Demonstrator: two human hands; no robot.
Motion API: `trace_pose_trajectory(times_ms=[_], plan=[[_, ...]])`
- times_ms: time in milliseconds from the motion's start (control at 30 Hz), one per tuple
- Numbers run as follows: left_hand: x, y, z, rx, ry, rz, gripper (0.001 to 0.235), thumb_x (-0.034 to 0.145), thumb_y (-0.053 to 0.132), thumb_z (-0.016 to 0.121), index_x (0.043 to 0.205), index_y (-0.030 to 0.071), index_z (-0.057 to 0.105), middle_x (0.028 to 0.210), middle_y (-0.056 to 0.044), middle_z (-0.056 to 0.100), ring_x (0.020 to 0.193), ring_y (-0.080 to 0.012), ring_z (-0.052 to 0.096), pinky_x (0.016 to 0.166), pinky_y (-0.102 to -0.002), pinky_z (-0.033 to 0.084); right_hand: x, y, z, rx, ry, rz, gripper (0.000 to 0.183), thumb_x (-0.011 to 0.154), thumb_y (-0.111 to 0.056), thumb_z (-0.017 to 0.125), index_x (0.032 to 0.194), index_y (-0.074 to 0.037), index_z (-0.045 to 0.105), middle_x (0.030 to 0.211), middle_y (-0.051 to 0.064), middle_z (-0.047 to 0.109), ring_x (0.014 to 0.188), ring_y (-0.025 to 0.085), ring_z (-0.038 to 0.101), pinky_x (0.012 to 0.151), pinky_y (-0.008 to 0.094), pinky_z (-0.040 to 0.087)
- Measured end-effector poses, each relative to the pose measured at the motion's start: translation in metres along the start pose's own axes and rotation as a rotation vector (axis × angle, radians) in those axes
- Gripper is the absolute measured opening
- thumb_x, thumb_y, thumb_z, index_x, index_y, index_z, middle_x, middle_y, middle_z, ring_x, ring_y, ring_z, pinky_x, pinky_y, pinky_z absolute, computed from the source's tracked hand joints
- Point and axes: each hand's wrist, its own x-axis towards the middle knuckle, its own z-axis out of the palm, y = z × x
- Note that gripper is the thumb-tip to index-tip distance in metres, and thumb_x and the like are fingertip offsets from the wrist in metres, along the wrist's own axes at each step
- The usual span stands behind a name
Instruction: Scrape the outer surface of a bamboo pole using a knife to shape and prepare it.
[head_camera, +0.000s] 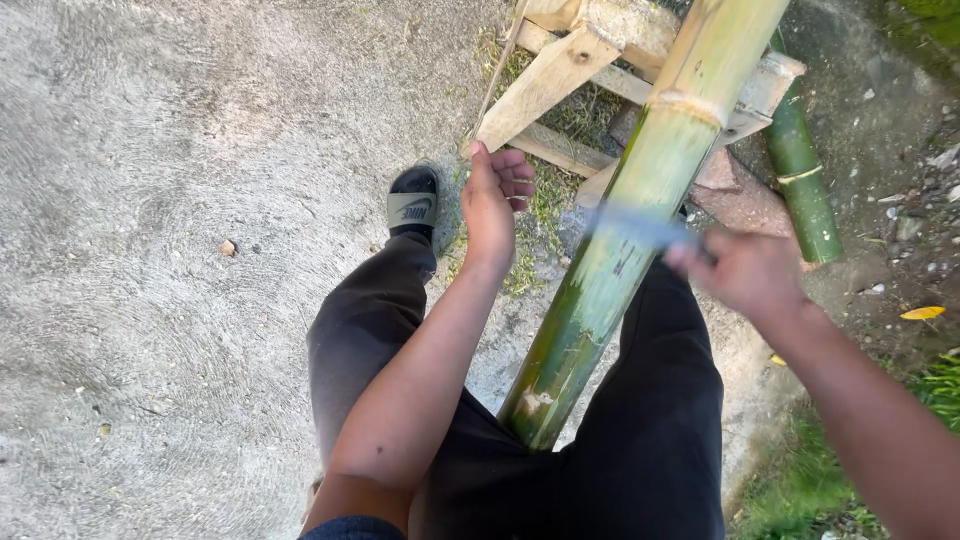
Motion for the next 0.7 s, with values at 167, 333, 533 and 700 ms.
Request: trace_pose_trajectory(times_ms=[167,333,533,700], plan=[[0.006,0.011,-0.001,-0.04,0.031,0.015,0.07,0.105,0.057,0.026,0.106,0.001,0.067,0.087,-0.007,0.07,0.075,-0.0165,0.062,0.067,-0.032,0.048,0.016,-0.001,-0.004,-0.297,-0.221,0.083,0.062,0.1,-0.073,0.042,0.08,-0.018,0.064,0.048,-0.003,0.048,0.037,0.017,0.049,0.037,0.038,0.043],[0.009,0.007,-0.004,-0.094,0.03,0.055,0.07,0.106,0.058,0.029,0.104,0.0,0.068,0.085,-0.008,0.069,0.073,-0.0151,0.061,0.064,-0.032,0.047,0.032,-0.018,-0.037,0.089,-0.154,0.538,0.074,0.099,-0.081,0.034,0.079,-0.015,0.064,0.049,0.0,0.052,0.042,0.017,0.055,0.042,0.037,0.047],[0.012,0.017,-0.005,-0.152,0.047,0.044,0.068,0.106,0.058,0.03,0.104,0.001,0.067,0.086,-0.007,0.069,0.073,-0.015,0.061,0.066,-0.031,0.047,0.036,-0.008,-0.034,-0.31,-0.362,0.215,0.076,0.096,-0.082,0.028,0.078,-0.017,0.063,0.052,-0.001,0.057,0.047,0.017,0.061,0.047,0.035,0.049],[0.014,0.016,-0.005,-0.188,0.074,0.107,0.061,0.108,0.053,0.035,0.105,0.001,0.066,0.088,-0.008,0.067,0.077,-0.0161,0.061,0.07,-0.031,0.047,0.051,-0.039,-0.057,-0.488,-0.573,0.181,0.076,0.094,-0.081,0.022,0.083,-0.019,0.066,0.055,-0.002,0.053,0.047,0.015,0.057,0.044,0.033,0.046]])
